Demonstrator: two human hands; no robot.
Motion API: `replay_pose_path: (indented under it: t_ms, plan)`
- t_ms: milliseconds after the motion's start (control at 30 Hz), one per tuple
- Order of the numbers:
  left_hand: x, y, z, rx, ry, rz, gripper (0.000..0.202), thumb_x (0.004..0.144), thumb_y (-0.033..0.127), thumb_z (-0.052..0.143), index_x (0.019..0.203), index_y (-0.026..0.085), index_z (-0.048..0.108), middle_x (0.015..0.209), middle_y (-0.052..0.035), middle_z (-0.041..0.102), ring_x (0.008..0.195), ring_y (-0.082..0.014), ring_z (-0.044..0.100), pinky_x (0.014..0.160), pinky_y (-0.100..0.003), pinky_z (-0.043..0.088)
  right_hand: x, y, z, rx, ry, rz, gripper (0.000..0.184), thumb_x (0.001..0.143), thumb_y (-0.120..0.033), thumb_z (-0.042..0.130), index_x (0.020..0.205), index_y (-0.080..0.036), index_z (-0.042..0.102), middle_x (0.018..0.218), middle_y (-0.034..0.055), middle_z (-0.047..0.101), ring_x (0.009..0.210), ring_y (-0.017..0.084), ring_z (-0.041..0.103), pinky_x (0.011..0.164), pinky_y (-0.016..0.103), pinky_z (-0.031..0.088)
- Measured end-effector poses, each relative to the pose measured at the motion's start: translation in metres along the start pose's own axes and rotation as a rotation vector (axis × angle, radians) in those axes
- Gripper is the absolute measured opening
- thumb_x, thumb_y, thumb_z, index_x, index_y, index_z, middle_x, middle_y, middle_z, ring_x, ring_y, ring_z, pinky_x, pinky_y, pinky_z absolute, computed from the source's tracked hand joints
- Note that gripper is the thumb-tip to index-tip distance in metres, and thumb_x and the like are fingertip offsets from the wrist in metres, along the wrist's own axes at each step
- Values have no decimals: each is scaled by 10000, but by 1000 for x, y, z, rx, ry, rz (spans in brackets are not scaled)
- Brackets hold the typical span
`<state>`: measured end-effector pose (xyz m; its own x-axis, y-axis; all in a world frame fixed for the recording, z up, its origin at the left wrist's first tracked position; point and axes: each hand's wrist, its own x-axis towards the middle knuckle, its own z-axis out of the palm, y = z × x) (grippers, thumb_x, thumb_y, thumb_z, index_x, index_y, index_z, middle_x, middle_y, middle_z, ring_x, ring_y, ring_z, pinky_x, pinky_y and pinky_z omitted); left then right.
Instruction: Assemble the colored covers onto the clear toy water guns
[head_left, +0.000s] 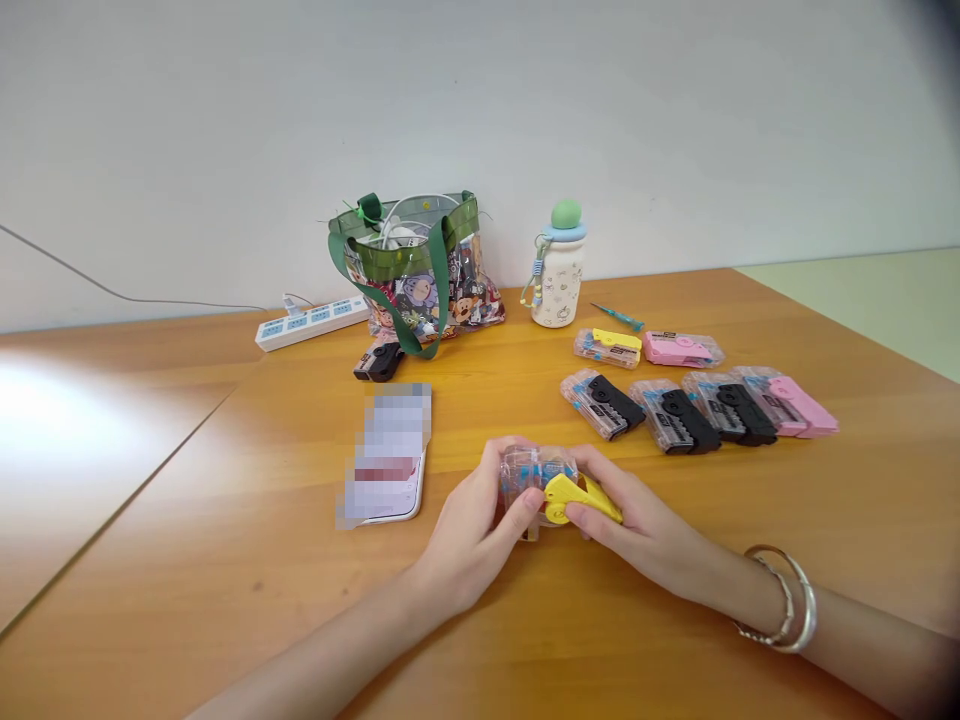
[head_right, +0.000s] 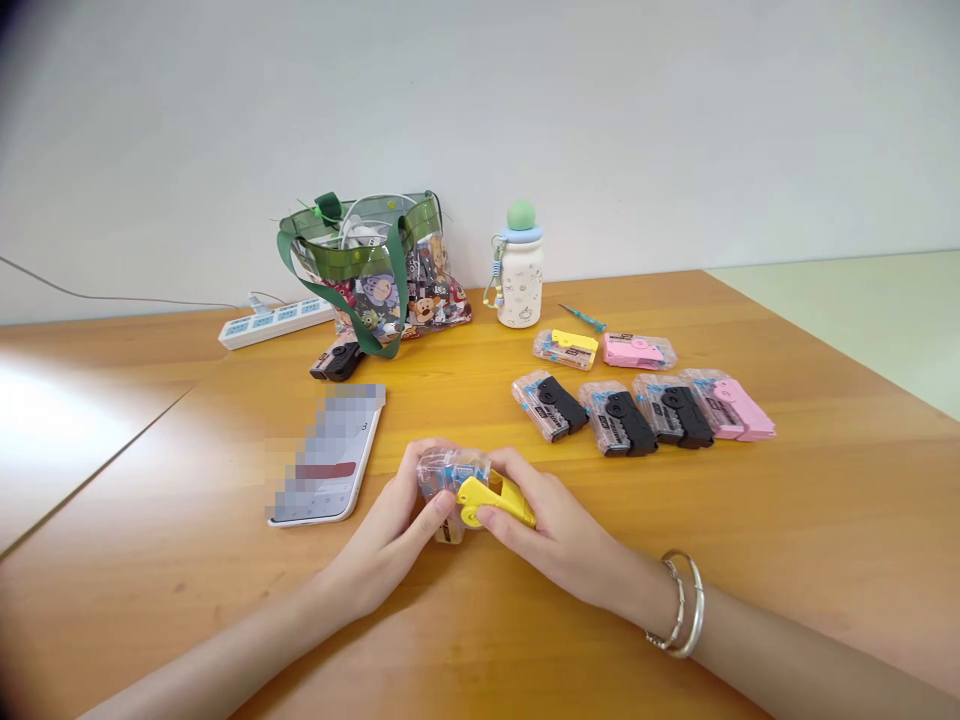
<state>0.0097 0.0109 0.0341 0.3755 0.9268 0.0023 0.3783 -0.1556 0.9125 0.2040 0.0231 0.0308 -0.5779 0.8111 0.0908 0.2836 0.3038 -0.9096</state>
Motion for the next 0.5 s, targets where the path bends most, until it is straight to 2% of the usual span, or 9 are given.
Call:
replay_pose_path:
  t_ms: [133,267,367,500]
  plan:
    - [1,-2,-2,94,46,23,238,949,371,362,1149,247,398,1056,-25,637,912,-197,592,816,-316,426,-1,1,-2,-109,62,16,193,925,-361,418,1054,-219,447,921,28,573,888,201,560,777,314,432]
    - [2,-2,-3,113,9,21,263,948,375,362,1182,258,372,1068,-13,651,937,-213,608,819,-325,432,-2,0,-3,-122,78,19,204,929,-382,394,1015,-208,455,888,36,571,834,199,566,743,318,441]
    - [3,0,-5,73,-62,22,281,945,361,377,1203,251,363,1051,-12,661,968,-216,612,824,-324,443,-1,-1,-3,-34,109,21,216,949,-388,364,1035,-216,462,936,36,571,855,177,558,763,288,448]
    - [4,0,-6,-27,-176,54,372,930,344,427,1271,246,316,1062,-17,675,996,-210,619,849,-330,459,-2,-1,-3,83,128,15,231,967,-387,342,1098,-232,451,1079,46,551,1017,167,520,894,268,419]
